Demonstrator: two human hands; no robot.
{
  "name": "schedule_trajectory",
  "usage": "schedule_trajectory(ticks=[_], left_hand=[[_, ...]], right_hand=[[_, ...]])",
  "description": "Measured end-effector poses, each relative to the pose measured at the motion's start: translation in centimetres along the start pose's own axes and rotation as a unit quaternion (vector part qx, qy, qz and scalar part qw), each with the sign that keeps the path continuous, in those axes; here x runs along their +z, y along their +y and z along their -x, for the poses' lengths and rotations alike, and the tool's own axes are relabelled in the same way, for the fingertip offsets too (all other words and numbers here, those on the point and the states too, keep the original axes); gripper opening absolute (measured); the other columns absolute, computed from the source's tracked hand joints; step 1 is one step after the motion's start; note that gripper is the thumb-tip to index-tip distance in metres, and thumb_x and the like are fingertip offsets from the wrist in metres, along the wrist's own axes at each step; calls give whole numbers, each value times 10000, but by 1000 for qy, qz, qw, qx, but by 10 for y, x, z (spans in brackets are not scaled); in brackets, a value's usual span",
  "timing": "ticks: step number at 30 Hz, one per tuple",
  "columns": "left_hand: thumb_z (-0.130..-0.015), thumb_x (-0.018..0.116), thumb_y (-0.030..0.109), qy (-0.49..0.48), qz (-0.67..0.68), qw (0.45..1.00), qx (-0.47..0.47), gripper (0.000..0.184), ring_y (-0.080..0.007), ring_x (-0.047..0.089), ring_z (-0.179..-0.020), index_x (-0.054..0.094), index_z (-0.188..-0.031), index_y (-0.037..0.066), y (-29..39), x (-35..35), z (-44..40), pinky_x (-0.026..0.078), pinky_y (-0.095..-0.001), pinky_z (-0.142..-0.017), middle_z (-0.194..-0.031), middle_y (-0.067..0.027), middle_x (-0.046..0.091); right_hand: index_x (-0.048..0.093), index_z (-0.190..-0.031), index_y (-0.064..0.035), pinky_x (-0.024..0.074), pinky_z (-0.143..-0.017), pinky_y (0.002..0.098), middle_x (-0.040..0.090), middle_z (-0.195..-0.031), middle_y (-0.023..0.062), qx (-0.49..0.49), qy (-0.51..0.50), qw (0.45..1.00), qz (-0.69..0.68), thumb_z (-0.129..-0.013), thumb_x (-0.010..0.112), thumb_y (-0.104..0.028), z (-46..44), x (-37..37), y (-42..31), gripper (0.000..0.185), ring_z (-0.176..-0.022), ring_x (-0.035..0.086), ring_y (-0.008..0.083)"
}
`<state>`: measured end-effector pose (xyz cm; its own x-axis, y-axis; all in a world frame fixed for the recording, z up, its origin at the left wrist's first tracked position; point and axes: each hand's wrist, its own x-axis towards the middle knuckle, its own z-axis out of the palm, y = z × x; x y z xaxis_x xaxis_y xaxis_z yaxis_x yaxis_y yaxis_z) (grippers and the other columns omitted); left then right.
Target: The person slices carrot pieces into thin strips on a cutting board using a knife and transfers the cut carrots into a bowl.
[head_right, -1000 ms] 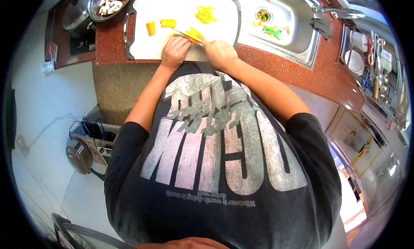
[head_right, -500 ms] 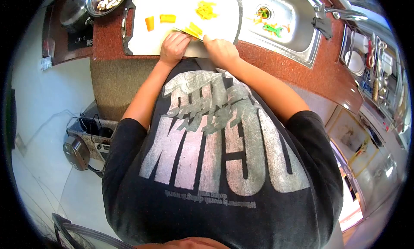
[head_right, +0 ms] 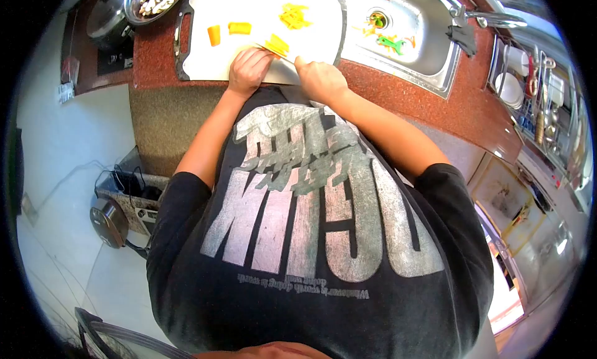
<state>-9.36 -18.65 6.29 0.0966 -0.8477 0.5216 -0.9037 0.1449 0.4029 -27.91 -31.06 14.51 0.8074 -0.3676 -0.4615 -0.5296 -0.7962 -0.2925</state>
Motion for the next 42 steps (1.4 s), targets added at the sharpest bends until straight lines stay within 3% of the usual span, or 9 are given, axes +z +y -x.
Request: schedule_trajectory(ticks=[10,17,21,25,29,31,33,38,42], left_hand=[[-812,711,72,6,1,1000,-2,132,-237,699,-910,742,-935,34,-1,0,3,568,-362,-833,-954,-59,728],[-816,724,70,-1,1,998,-65,133,-266,694,-925,739,-946,50,-3,-16,12,542,-383,-824,-976,-72,724],[-793,820,102,27,-18,992,-118,195,-269,681,-964,737,-966,65,-14,-22,4,533,-402,-856,-976,-63,713],[-803,806,107,8,-27,987,-155,239,-277,654,-1059,753,-1035,88,-31,-39,-27,507,-426,-925,-1062,-60,716],[-809,766,83,-109,39,987,-113,322,-267,630,-1133,752,-1130,97,-45,-44,-61,486,-415,-979,-1140,-52,716],[-803,725,33,-186,29,982,-28,386,-268,619,-1179,740,-1183,103,-45,-40,-69,474,-412,-1014,-1220,-58,698],[-797,698,12,-226,31,973,-21,433,-269,614,-1215,729,-1218,106,-47,-36,-73,462,-418,-1047,-1289,-63,675],[-815,696,19,-346,55,931,-104,390,-277,620,-1214,716,-1198,89,-41,-21,-82,507,-417,-1021,-1236,-80,664],[-882,661,76,-289,82,943,-141,347,-310,620,-1182,674,-1228,74,-31,-13,-93,522,-444,-992,-1181,-94,654]], right_hand=[[573,-1046,-19,610,-654,488,728,-802,247,-34,79,996,-27,-945,587,-120,-28,18,6,143,-740,748,413],[557,-1078,-94,555,-651,584,678,-701,240,46,98,989,-105,-1063,527,-303,-13,-7,41,212,-679,692,464],[564,-1073,-133,537,-603,538,682,-739,166,-36,126,991,-31,-1069,533,-342,5,-3,67,212,-665,685,423],[596,-1257,-194,549,-615,473,652,-880,122,-125,141,981,46,-1062,543,-357,14,4,73,259,-750,700,342],[559,-1416,-224,564,-617,423,651,-970,126,-155,91,982,61,-1050,555,-374,13,21,67,395,-793,708,308],[574,-1419,-217,567,-616,405,646,-954,121,-165,117,978,57,-1028,585,-367,12,28,60,419,-778,699,292],[582,-1449,-231,566,-634,409,637,-944,114,-157,140,976,47,-1006,617,-341,12,35,56,458,-777,684,289],[601,-1452,-236,566,-686,415,625,-923,100,-110,186,976,33,-1006,630,-334,7,44,67,457,-821,673,278],[620,-1444,-234,564,-718,407,629,-915,95,-42,198,979,33,-1017,621,-356,-1,32,71,443,-839,668,275]])
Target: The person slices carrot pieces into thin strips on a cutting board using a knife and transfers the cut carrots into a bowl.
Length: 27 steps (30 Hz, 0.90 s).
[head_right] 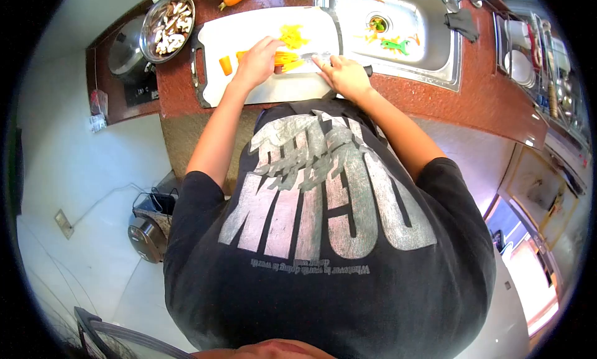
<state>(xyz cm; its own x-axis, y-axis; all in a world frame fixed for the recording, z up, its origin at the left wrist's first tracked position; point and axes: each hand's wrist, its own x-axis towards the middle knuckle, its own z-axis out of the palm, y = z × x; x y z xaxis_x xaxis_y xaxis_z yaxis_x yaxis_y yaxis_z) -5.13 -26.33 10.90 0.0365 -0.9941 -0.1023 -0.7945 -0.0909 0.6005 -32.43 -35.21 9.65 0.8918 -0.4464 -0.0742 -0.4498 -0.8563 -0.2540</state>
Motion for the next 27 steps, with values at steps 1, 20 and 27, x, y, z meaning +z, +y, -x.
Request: schedule_trajectory(ticks=[1,20,27], left_hand=[[-882,661,76,-2,-4,1000,5,347,-310,620,-1182,674,-1228,74,-2,2,-7,522,-444,-992,-1181,-94,654],[-822,808,324,149,-6,985,91,395,-327,597,-1092,689,-1102,71,14,40,-34,475,-458,-968,-1103,-110,640],[-802,852,309,280,-31,951,125,323,-296,603,-1021,724,-1022,110,4,-53,-83,480,-445,-926,-1039,-71,643]], right_hand=[[619,-1448,-235,564,-721,407,632,-915,95,8,9,1000,11,-1017,621,-363,-4,0,5,449,-841,668,274],[629,-1438,-240,541,-734,429,597,-897,102,-33,82,996,-4,-987,649,-374,-45,-13,31,471,-844,653,297],[595,-1452,-204,536,-731,412,617,-946,93,-14,121,992,34,-987,645,-397,-122,-87,12,505,-876,649,271]])
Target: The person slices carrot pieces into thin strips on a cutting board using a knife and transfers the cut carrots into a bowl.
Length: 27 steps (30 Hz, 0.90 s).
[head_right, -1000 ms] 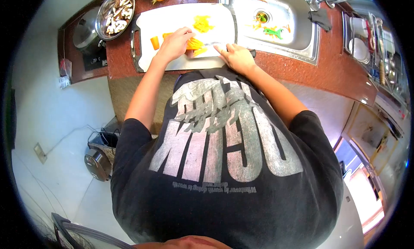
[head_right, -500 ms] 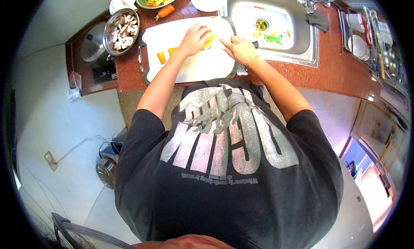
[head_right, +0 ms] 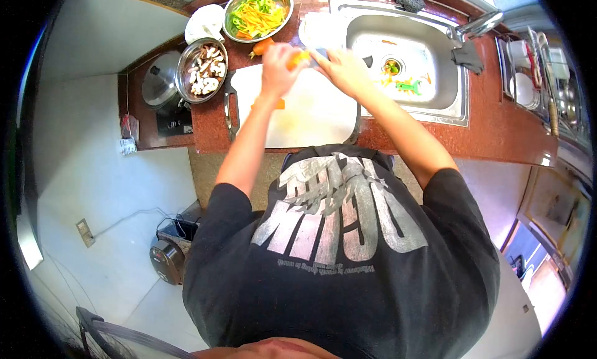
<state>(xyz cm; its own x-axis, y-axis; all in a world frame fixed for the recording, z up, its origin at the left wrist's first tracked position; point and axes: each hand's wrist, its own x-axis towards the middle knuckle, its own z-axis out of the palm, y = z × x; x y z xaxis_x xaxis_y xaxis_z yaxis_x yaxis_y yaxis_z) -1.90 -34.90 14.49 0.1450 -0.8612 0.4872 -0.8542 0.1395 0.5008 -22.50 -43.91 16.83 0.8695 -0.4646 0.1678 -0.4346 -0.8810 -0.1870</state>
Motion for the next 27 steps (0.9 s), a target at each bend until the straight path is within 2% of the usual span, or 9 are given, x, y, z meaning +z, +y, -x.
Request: schedule_trajectory(ticks=[2,5,10,12,15,18,21,24,27], left_hand=[[-825,835,335,36,-32,998,37,283,-291,619,-976,735,-977,117,-16,-24,-41,497,-432,-871,-961,-65,658],[-848,807,327,41,-45,996,65,250,-292,641,-965,750,-964,114,-37,-43,-82,510,-425,-870,-982,-72,685],[-938,716,382,-9,-155,987,27,329,-333,648,-1093,752,-1113,105,-135,-29,-103,474,-474,-1013,-1163,-102,715],[-1006,616,394,22,-154,978,-139,359,-353,638,-1127,755,-1141,92,-164,-20,-106,448,-486,-1052,-1204,-133,717],[-1054,522,341,47,-170,958,-225,378,-362,634,-1142,750,-1160,58,-171,-33,-110,452,-476,-1051,-1189,-161,720],[-1076,466,300,108,-19,980,-168,388,-368,633,-1133,748,-1135,39,-153,-52,-93,459,-466,-1039,-1158,-166,724],[-1034,577,237,134,-33,982,-132,273,-355,646,-1085,739,-1098,26,-98,-80,-51,498,-438,-979,-1102,-155,722],[-908,744,188,64,-39,988,-135,197,-327,662,-1041,725,-1055,59,-71,-77,26,523,-421,-929,-1083,-129,721],[-781,828,188,-95,-89,987,-97,387,-302,619,-1159,712,-1138,93,-43,-70,96,432,-464,-1063,-1169,-89,699]], right_hand=[[630,-1428,-214,517,-701,393,607,-922,73,-15,145,989,29,-992,645,-388,-33,-13,-4,470,-830,639,251],[633,-1420,-199,511,-706,380,612,-914,66,7,159,985,70,-993,639,-388,-53,-26,-5,467,-831,641,245],[674,-1339,-131,519,-759,397,651,-925,73,80,125,986,74,-962,676,-364,-32,-9,4,443,-906,654,244],[673,-1341,-129,518,-758,400,650,-908,77,91,118,987,66,-957,685,-358,-10,-10,8,447,-902,654,248],[655,-1393,-184,507,-681,405,599,-863,67,112,116,985,55,-967,697,-347,37,-16,1,458,-825,638,261],[638,-1416,-197,517,-681,425,615,-872,96,178,62,982,-5,-972,699,-333,81,-26,-7,468,-803,649,293],[589,-1469,-189,554,-764,429,722,-1092,130,250,120,943,-184,-995,687,-307,115,-16,-14,497,-883,701,328],[571,-1475,-191,545,-714,468,729,-891,209,343,-17,910,-231,-1016,670,-299,130,-19,-21,483,-761,705,400],[639,-1380,-156,544,-747,524,716,-860,249,347,-27,896,-277,-1030,641,-326,142,2,-20,389,-832,705,469]])
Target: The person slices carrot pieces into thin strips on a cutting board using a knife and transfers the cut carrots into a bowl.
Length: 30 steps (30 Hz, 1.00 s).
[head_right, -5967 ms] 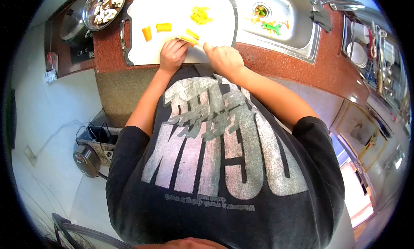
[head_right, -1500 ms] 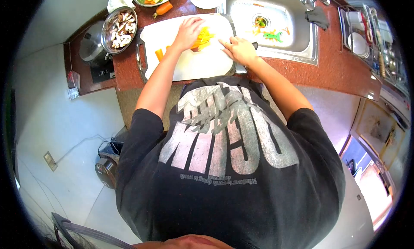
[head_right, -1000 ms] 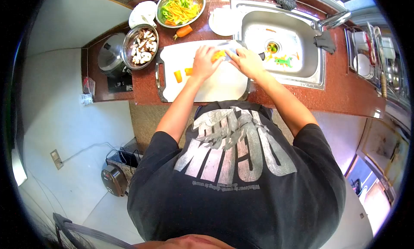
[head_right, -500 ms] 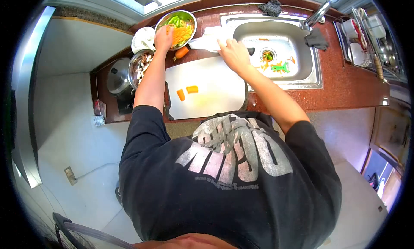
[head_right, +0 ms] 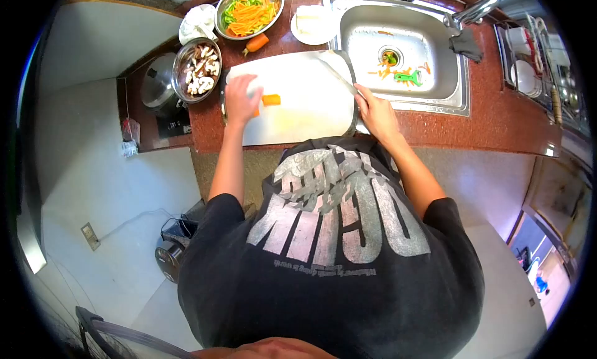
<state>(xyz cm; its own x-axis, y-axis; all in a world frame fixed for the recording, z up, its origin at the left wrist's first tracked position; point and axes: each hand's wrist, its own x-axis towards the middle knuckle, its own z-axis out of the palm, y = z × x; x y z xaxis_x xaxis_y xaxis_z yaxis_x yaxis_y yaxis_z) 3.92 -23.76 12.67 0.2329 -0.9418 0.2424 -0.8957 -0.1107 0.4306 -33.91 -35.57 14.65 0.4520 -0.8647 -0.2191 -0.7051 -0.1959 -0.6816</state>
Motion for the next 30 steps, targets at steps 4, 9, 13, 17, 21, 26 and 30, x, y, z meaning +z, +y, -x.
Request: schedule_trajectory(ticks=[4,9,13,17,21,26,30], left_hand=[[-760,846,187,-80,-47,995,41,482,-280,565,-1227,707,-1212,94,20,6,40,394,-445,-1088,-1242,-82,649],[-770,829,137,-105,-36,994,8,362,-274,582,-1141,718,-1112,95,26,11,42,410,-450,-1042,-1128,-70,652],[-791,810,127,-138,-32,990,5,242,-270,628,-1055,730,-1017,99,28,13,36,431,-437,-997,-996,-66,695],[-815,770,156,-168,76,982,-36,134,-287,668,-953,749,-932,93,45,25,28,469,-437,-941,-883,-75,717],[-829,743,178,-228,157,959,-54,128,-305,675,-953,754,-923,91,51,47,14,484,-450,-930,-884,-77,726],[-821,736,142,-103,99,989,-38,219,-307,642,-1080,755,-1038,113,51,55,19,479,-456,-962,-1058,-93,709],[-807,775,149,-119,87,989,-33,309,-303,608,-1148,736,-1112,114,65,45,30,465,-444,-992,-1144,-85,675]], right_hand=[[709,-1172,-85,538,-769,530,705,-896,258,-29,-2,1000,-1,-1045,611,-281,-6,16,9,254,-873,691,479],[690,-1080,-27,532,-825,512,649,-1018,222,-96,-7,995,28,-1049,594,-231,-15,29,6,228,-948,663,447],[679,-1047,-12,525,-815,527,658,-1037,221,-105,-25,993,54,-1033,601,-203,-20,34,1,207,-951,662,445],[671,-1022,-11,524,-809,529,673,-1016,228,-123,-16,991,46,-1020,606,-184,-19,39,0,185,-950,664,453],[663,-997,-19,519,-811,538,686,-966,251,-84,-53,994,39,-1007,604,-172,-17,42,-11,164,-925,666,469],[616,-958,2,506,-772,548,665,-923,270,-134,-47,989,50,-1000,609,-161,-20,45,-14,169,-898,650,489],[620,-939,-5,514,-784,566,682,-942,267,-83,-56,993,58,-993,607,-170,-18,41,-17,174,-904,656,495]])
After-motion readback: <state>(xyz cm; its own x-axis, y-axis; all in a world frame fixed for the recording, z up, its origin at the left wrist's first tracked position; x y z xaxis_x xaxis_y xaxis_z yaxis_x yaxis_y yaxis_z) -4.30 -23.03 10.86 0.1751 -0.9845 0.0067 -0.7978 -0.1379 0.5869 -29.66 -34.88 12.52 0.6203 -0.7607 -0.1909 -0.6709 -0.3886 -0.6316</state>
